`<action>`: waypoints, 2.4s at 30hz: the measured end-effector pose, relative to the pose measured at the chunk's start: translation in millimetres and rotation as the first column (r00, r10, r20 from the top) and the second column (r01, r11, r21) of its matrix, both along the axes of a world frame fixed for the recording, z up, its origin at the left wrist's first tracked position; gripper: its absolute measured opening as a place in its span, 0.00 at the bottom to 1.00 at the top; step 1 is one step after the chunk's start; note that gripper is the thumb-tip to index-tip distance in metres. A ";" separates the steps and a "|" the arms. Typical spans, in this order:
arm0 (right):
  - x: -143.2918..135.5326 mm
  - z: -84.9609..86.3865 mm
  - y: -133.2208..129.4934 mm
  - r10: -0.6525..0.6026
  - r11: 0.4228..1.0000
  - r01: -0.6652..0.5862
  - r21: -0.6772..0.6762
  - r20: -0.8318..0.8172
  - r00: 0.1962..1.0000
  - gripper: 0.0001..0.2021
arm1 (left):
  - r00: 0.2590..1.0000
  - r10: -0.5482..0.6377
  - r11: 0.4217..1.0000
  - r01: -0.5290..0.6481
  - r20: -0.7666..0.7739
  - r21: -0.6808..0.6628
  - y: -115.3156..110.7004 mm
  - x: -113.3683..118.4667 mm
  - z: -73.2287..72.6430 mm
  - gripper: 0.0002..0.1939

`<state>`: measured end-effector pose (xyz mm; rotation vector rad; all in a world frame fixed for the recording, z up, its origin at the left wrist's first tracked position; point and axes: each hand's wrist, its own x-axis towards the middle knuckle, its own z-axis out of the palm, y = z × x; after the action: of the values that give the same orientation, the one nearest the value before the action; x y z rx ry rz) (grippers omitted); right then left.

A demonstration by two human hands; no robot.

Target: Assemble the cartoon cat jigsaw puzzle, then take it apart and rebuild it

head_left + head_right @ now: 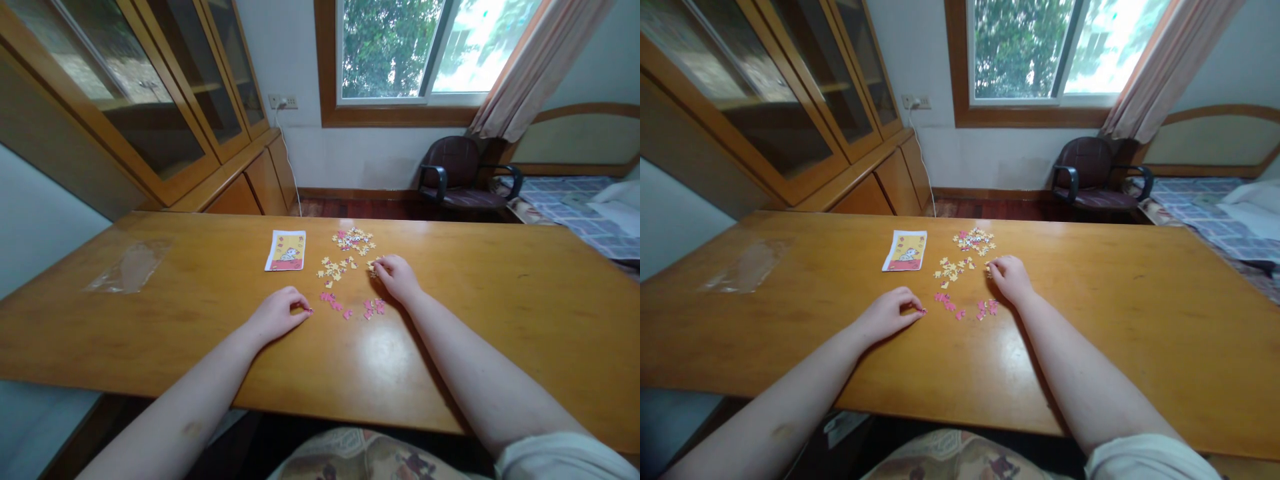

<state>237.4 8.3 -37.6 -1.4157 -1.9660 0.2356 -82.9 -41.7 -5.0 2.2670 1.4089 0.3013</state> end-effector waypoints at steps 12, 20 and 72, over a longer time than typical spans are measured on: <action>0.7 -0.2 0.3 -0.014 1.000 0.014 -0.016 0.002 1.000 0.12 | 0.996 -0.056 0.998 0.054 0.073 0.035 -2.7 5.3 -6.0 0.09; 0.0 -0.7 0.6 -0.014 1.000 0.014 -0.018 0.002 1.000 0.13 | 0.993 -0.109 0.991 0.105 0.047 0.081 -3.9 9.9 -4.8 0.07; -36.8 37.4 -50.1 0.485 0.856 -0.418 -0.305 0.189 0.854 0.12 | 0.983 -0.096 0.985 0.071 0.155 0.157 6.1 14.6 -12.3 0.13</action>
<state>200.6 -41.7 -0.2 -1.1476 -2.5581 0.5595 -68.4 -35.6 -17.3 2.3553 1.2419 0.5690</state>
